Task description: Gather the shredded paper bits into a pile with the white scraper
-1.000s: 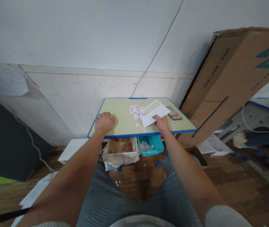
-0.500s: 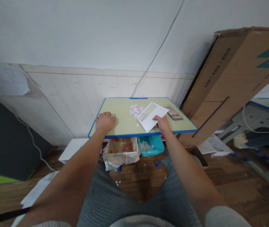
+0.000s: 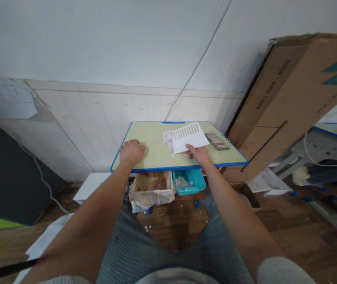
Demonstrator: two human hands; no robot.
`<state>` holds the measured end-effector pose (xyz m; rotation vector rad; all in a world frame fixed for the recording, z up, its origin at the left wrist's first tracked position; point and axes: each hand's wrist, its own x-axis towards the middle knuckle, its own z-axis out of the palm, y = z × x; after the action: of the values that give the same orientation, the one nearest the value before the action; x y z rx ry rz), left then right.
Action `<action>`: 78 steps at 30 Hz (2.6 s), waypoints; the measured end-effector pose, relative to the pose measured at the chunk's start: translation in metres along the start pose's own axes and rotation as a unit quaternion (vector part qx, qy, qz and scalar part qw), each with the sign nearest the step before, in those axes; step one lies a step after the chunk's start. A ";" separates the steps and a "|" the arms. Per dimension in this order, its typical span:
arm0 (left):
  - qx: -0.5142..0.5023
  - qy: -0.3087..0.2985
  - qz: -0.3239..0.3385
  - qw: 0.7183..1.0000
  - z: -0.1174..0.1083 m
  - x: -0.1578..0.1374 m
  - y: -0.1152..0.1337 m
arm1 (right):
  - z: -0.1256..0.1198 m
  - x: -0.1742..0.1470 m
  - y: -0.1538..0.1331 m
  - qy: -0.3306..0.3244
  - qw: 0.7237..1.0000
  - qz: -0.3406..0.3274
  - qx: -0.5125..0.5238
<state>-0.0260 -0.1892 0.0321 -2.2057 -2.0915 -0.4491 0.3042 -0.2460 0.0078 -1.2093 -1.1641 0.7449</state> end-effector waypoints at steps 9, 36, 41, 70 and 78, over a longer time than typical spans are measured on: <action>-0.003 0.001 -0.005 1.000 0.000 0.000 0.001 | -0.002 0.001 0.003 0.018 1.000 0.006 -0.018; -0.004 0.004 0.001 1.000 0.000 -0.001 0.001 | 0.001 0.000 -0.002 0.039 0.999 0.012 0.008; -0.001 0.000 0.000 1.000 -0.001 -0.001 0.002 | 0.001 -0.001 -0.002 0.023 1.000 0.014 0.003; 0.001 -0.004 -0.002 1.000 -0.005 -0.003 0.004 | 0.000 0.000 0.003 0.027 0.999 0.017 -0.007; 0.001 -0.002 -0.003 1.000 -0.004 -0.002 0.004 | 0.000 0.003 0.004 0.033 0.999 0.015 0.009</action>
<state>-0.0229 -0.1927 0.0359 -2.2025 -2.0994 -0.4440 0.3054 -0.2426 0.0050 -1.2300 -1.0852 0.7295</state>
